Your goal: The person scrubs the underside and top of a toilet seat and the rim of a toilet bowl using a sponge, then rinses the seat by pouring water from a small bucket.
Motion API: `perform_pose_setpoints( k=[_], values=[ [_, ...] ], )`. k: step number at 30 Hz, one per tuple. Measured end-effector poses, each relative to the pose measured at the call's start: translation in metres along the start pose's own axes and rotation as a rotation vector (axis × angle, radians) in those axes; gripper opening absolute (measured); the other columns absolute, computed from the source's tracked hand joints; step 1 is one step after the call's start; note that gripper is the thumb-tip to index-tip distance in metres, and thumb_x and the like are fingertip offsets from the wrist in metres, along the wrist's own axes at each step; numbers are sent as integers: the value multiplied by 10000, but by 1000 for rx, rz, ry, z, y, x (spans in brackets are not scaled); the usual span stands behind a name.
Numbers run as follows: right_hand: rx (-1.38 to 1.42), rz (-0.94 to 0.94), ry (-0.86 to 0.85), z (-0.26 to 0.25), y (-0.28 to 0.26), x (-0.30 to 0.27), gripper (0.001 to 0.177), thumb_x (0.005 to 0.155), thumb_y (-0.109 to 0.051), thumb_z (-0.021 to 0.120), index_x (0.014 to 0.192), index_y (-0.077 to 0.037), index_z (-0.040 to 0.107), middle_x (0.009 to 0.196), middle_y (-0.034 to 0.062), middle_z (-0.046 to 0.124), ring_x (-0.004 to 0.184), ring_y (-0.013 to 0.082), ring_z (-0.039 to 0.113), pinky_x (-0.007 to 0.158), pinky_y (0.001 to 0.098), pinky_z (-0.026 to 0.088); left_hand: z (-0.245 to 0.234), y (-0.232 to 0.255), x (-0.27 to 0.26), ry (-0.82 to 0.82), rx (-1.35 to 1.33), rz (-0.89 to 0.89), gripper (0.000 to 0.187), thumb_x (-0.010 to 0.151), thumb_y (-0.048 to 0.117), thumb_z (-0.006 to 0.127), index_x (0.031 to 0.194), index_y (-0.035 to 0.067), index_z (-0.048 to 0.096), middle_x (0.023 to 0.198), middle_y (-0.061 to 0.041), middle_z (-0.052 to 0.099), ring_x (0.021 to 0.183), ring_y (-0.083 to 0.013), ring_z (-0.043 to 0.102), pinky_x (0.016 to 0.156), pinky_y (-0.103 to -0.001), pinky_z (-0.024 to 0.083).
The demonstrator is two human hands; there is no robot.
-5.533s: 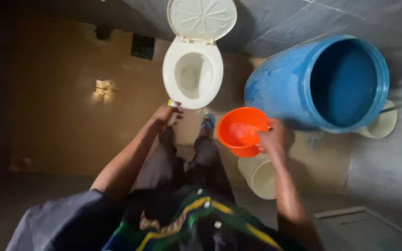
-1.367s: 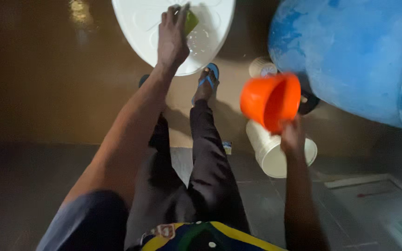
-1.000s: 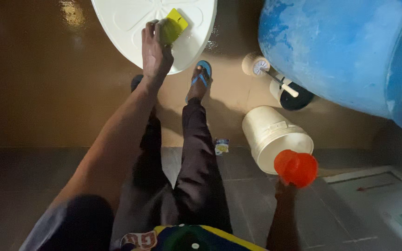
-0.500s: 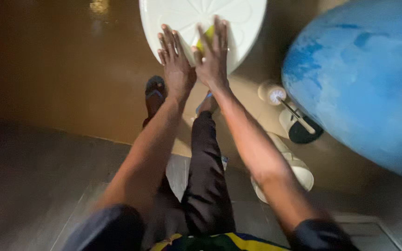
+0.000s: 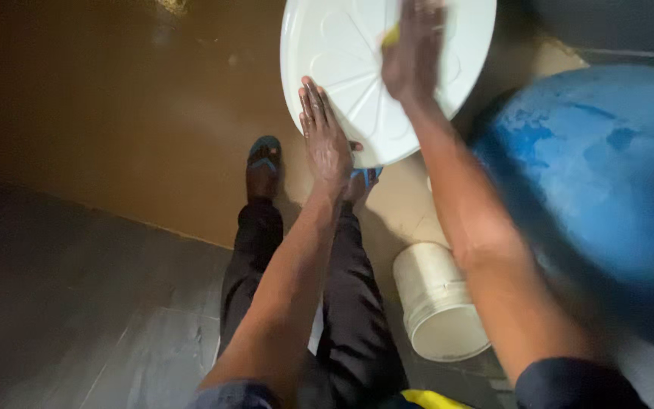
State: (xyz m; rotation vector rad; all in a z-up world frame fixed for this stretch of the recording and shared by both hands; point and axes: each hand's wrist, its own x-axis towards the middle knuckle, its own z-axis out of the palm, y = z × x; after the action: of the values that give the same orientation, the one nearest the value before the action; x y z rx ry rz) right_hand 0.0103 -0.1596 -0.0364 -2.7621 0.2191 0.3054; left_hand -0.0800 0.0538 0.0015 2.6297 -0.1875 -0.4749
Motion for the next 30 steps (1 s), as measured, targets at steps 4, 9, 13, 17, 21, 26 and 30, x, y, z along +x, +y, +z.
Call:
perform_pose_setpoints(
  k=[4,9,13,17,21,26,30],
  values=[
    [65,-95,144,27,12,-4,767,1210,-122,609,1875,11,251,1970,258,281,1846,452,242,1553,567,166,-17,9,5,-182,3,-82,1598,661,431,1046,1808,-97,65,1938,-264,-54,1826,-405,-7,1531,-559,150],
    [78,-214,-68,14,-8,-3,792,1187,-110,597,1907,-31,275,1927,327,303,1802,472,267,1501,541,195,-51,22,7,-231,30,-83,1442,830,381,981,1831,-108,64,1950,-253,-56,1824,-392,-32,1504,-518,134],
    [39,87,72,-13,-29,21,737,1238,-246,645,1882,-74,329,1827,427,323,1714,525,311,1432,541,293,-61,29,7,-324,-2,-108,1403,858,373,946,1819,-125,54,1944,-268,-72,1828,-388,-45,1520,-504,98],
    [396,86,-327,-22,-56,29,792,1109,-222,632,1834,-93,341,1803,275,469,1676,425,460,1427,514,412,-56,22,-2,-209,-42,-41,1335,907,290,956,1821,-137,81,1948,-281,-64,1829,-426,-39,1495,-524,117],
    [102,-420,162,-16,-52,59,673,1211,-192,651,1770,50,365,1829,321,450,1710,471,456,1464,565,377,-69,30,10,-246,-88,-103,1426,819,295,987,1849,-95,82,1976,-243,-57,1851,-386,-35,1527,-517,100],
    [114,91,-234,-19,-30,81,501,1300,-338,552,1740,-100,579,1782,160,616,1708,332,567,1405,419,420,-115,55,14,-513,-105,-206,1492,777,273,1005,1821,-84,1,1911,-239,-111,1805,-372,-85,1511,-510,58],
    [22,-458,-258,4,-50,67,597,1229,-217,590,1746,80,558,1863,293,445,1718,462,405,1461,513,309,-94,35,13,-305,50,-86,1421,887,330,976,1861,-80,27,1981,-245,-79,1858,-378,-56,1534,-505,98]
  ],
)
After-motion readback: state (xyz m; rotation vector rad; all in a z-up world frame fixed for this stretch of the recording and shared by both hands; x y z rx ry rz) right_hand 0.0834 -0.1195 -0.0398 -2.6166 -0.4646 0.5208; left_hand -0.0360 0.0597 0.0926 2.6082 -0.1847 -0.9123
